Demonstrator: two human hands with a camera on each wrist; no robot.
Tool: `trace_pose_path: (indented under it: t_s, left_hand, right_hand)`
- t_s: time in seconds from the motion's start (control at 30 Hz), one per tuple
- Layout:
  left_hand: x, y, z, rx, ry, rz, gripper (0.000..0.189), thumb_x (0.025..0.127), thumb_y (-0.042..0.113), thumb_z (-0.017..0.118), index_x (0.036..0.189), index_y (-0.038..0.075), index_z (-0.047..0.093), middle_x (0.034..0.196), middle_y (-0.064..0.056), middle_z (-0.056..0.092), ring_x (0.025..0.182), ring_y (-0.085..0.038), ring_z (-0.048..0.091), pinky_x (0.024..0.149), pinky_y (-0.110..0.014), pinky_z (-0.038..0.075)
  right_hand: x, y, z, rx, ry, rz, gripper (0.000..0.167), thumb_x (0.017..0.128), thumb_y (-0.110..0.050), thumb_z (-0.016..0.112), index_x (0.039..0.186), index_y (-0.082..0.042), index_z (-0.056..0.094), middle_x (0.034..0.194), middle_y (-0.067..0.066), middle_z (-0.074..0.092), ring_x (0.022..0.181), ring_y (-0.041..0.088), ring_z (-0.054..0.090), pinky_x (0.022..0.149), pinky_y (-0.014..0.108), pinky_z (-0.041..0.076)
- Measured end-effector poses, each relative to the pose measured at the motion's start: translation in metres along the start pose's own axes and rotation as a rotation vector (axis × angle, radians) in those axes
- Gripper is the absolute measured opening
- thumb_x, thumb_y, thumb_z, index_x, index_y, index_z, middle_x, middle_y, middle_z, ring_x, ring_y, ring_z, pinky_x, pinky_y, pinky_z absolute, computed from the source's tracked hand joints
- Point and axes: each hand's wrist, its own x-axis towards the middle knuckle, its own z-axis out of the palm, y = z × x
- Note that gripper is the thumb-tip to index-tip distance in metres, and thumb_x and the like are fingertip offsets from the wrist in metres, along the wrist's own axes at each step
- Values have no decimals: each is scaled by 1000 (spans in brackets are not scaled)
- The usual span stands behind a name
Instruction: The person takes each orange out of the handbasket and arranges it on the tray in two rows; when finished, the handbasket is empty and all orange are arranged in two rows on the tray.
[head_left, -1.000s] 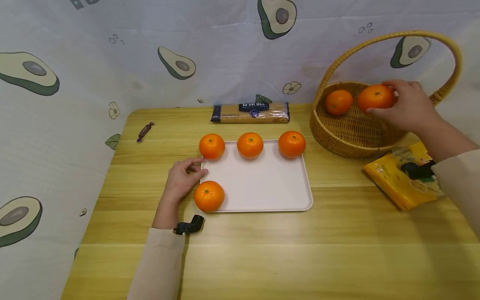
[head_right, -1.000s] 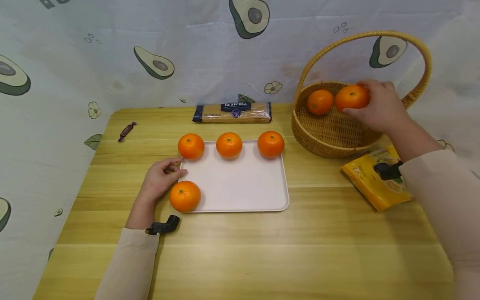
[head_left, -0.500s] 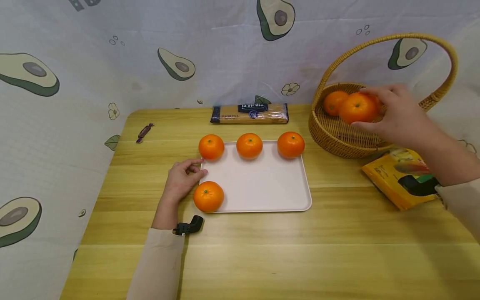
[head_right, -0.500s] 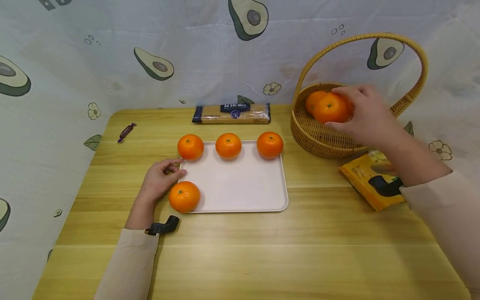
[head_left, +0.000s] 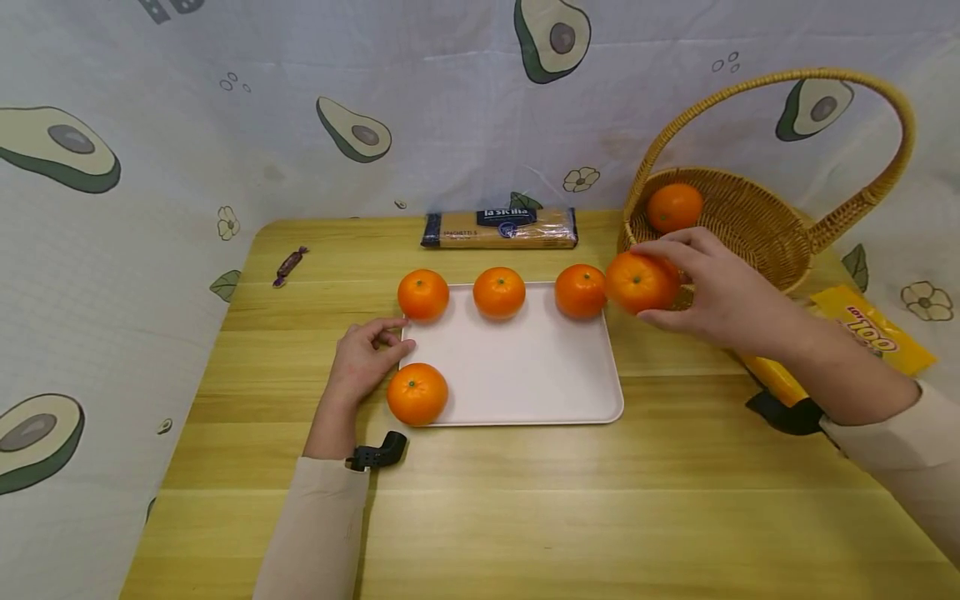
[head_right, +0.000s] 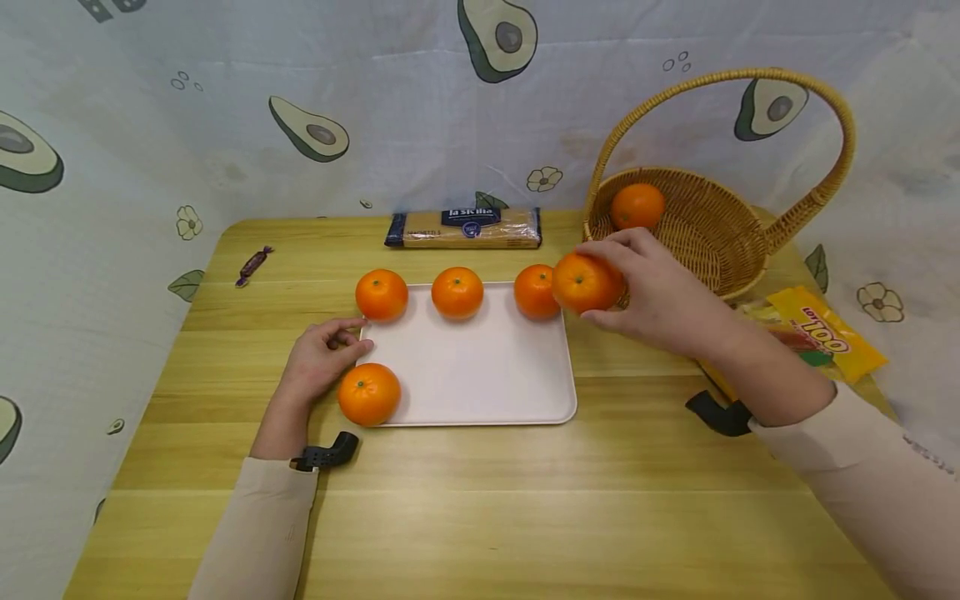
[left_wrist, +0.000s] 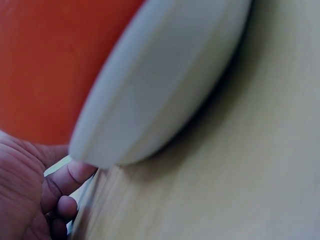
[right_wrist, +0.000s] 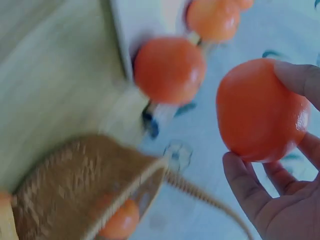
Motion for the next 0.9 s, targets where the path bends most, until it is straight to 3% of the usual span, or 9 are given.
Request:
trace_pose_path:
  t_s: [0.17,0.33,0.67,0.9]
  left_hand:
    - [-1,0,-1,7,0,-1,42,91,28,78,131,17,70,102,-9,70,99,-24,48,78,-33,35]
    - [-1,-1,-1,8,0,6,42,91,27,78,131,16,70,102,-10,70,99,-24,49,79,-32,35]
    - [0,0,-1,11,2,14,42,91,27,78,131,16,70,103,-10,71,100,-24,50,81,-32,35]
    - [-1,0,-1,7,-1,27,43,91,26,77,131,15,70,103,-11,71,98,-24,49,82,-32,34]
  right_hand:
    - [-4,-17,24,32,-66,-66,71,78,-18,89,142,-14,58,136,17,47,117,35,55,96,59,52]
    - [-4,-25,51,135,-88,-117,71,77,-18,90,140,-16,58,134,12,51,117,30,56,94,54,53]
    - [-2,-37,102,424,-146,-115,69,79,-20,90,140,-17,56,136,8,52,118,27,57,93,48,58]
    - [2,-47,126,527,-179,-109,69,79,-22,89,140,-17,55,137,4,56,118,27,57,95,45,58]
